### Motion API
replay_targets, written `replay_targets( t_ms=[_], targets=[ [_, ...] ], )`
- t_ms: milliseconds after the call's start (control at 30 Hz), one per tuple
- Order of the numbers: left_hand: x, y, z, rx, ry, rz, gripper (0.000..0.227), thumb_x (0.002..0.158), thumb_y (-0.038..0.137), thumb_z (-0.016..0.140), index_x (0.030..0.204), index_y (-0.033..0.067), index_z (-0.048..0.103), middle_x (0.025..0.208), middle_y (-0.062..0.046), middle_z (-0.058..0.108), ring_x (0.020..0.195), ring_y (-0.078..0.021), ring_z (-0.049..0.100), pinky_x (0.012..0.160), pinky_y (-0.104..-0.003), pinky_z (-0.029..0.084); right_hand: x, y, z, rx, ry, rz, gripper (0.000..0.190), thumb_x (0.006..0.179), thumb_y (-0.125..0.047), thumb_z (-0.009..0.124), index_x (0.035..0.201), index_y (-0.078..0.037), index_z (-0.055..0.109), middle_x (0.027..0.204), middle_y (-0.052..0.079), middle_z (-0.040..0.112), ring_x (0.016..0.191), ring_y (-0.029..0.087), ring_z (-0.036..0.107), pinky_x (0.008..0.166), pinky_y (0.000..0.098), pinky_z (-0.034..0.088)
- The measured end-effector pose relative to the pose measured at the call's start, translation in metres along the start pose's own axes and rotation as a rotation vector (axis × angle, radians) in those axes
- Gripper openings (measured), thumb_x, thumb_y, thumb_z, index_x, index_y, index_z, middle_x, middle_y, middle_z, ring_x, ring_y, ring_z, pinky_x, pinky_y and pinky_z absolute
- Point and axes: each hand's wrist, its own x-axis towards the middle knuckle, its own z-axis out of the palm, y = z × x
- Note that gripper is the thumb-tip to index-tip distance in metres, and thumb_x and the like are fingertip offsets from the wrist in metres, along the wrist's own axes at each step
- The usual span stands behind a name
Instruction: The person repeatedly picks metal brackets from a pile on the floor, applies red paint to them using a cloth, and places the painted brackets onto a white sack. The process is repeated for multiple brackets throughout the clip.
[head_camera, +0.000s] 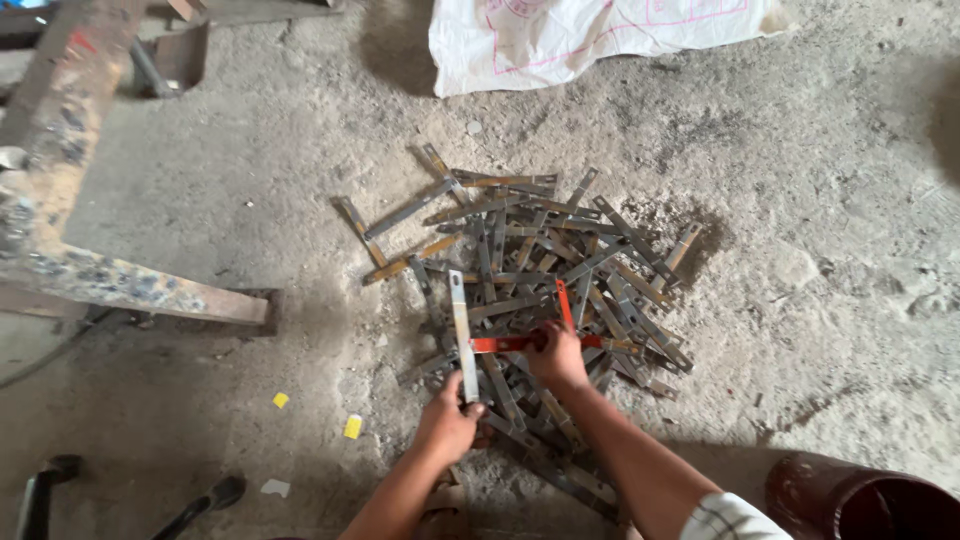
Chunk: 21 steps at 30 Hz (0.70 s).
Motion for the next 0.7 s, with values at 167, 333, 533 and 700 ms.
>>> replay_targets(
  t_ms=[167,333,533,700],
  targets=[
    [-0.015,0.019,-0.002,0.033,-0.001,0.051,0.043,0.093,0.009,0.064,0.134,0.0122,0.05,0.096,-0.014,0.08,0.073,-0.0252,0.08,0.064,-0.043,0.065,-0.017,-0.088,-0.015,0.483,-0.147,-0.09,0.027,0.076,-0.002,0.075,0.102,-0.005,0.074,0.102,0.016,0.069,0.09,0.033,0.074,0.078,0.0364,0.062],
    [-0.023,0.013,0.005,0.225,0.039,0.276,0.049,0.091,0.008,0.066,0.136,0.0123,0.046,0.085,-0.012,0.077,0.069,-0.0224,0.075,0.062,-0.042,0.062,0.0,-0.104,-0.024,0.338,0.009,-0.321,0.026,0.079,0.0,0.073,0.105,-0.005,0.074,0.099,0.018,0.068,0.089,0.037,0.07,0.074,0.0398,0.059],
    [-0.045,0.008,0.02,-0.037,-0.055,0.162,0.056,0.093,0.003,0.054,0.145,0.0176,0.04,0.084,-0.009,0.072,0.062,-0.021,0.073,0.058,-0.037,0.059,0.086,-0.106,-0.038,0.279,0.108,-0.321,0.022,0.08,-0.001,0.073,0.102,-0.005,0.072,0.103,0.017,0.068,0.092,0.039,0.068,0.079,0.0428,0.058],
    [-0.039,0.016,0.011,-0.028,-0.055,0.168,0.049,0.095,0.005,0.055,0.141,0.0155,0.045,0.088,-0.011,0.073,0.064,-0.0207,0.073,0.059,-0.037,0.058,0.064,-0.112,-0.044,0.279,0.068,-0.318,0.028,0.075,-0.003,0.074,0.102,-0.004,0.071,0.105,0.017,0.066,0.092,0.038,0.069,0.078,0.0409,0.06]
  ],
)
